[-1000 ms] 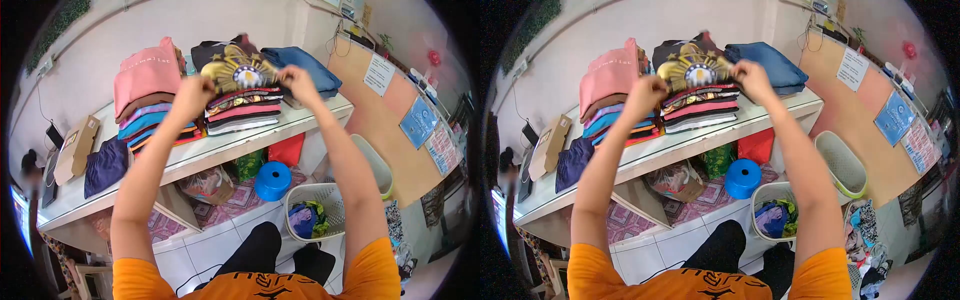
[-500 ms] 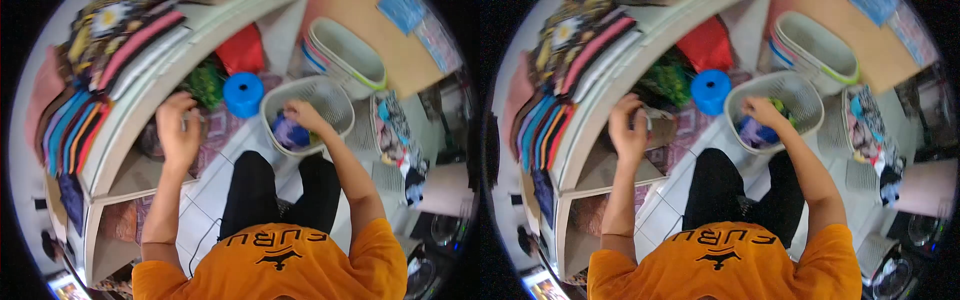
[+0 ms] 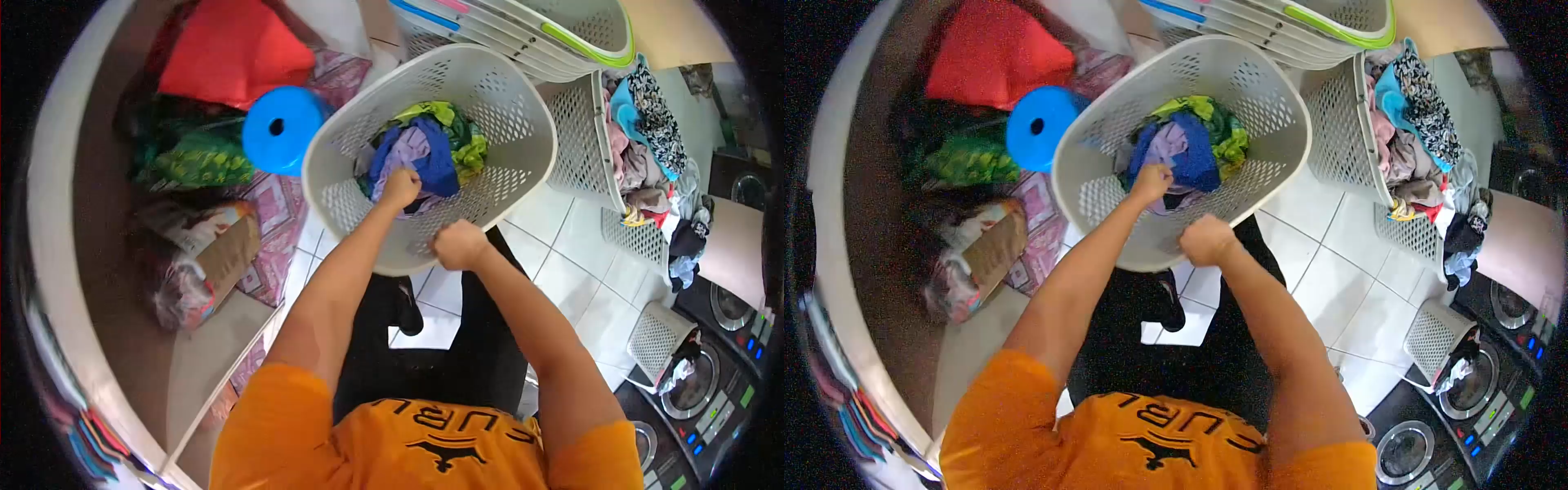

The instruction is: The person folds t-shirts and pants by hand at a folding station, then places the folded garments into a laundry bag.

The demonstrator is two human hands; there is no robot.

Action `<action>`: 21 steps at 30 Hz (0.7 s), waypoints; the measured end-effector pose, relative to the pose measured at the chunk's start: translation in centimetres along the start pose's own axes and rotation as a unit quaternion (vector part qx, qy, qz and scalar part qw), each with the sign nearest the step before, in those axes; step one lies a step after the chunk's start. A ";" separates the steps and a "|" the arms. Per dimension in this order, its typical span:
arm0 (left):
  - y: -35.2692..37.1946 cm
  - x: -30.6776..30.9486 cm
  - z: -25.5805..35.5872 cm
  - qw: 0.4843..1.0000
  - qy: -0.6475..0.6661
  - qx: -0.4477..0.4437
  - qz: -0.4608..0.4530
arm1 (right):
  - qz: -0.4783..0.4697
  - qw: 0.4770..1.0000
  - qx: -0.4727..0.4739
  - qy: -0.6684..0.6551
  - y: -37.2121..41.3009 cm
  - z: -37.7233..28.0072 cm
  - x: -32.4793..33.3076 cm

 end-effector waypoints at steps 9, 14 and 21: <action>-8.2 -3.6 -9.6 0.771 0.504 0.346 0.179 | 0.036 0.998 0.016 -0.056 -0.2 0.3 -0.6; -2.6 2.0 -4.6 0.769 0.496 0.271 0.301 | 0.036 0.998 0.019 -0.044 0.0 0.1 -0.4; 9.8 13.8 15.2 0.895 0.409 0.017 0.179 | 0.165 0.980 -0.034 -0.104 4.4 -1.6 4.7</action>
Point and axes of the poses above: each hand's wrist, its own y-axis away from the middle knuckle, its own x-axis out of the back of the hand, z = x × y, the point moved 10 cm from there along -y, towards the middle knuckle, and after that the axes turned 8 degrees about y, right-handed, at the moved point
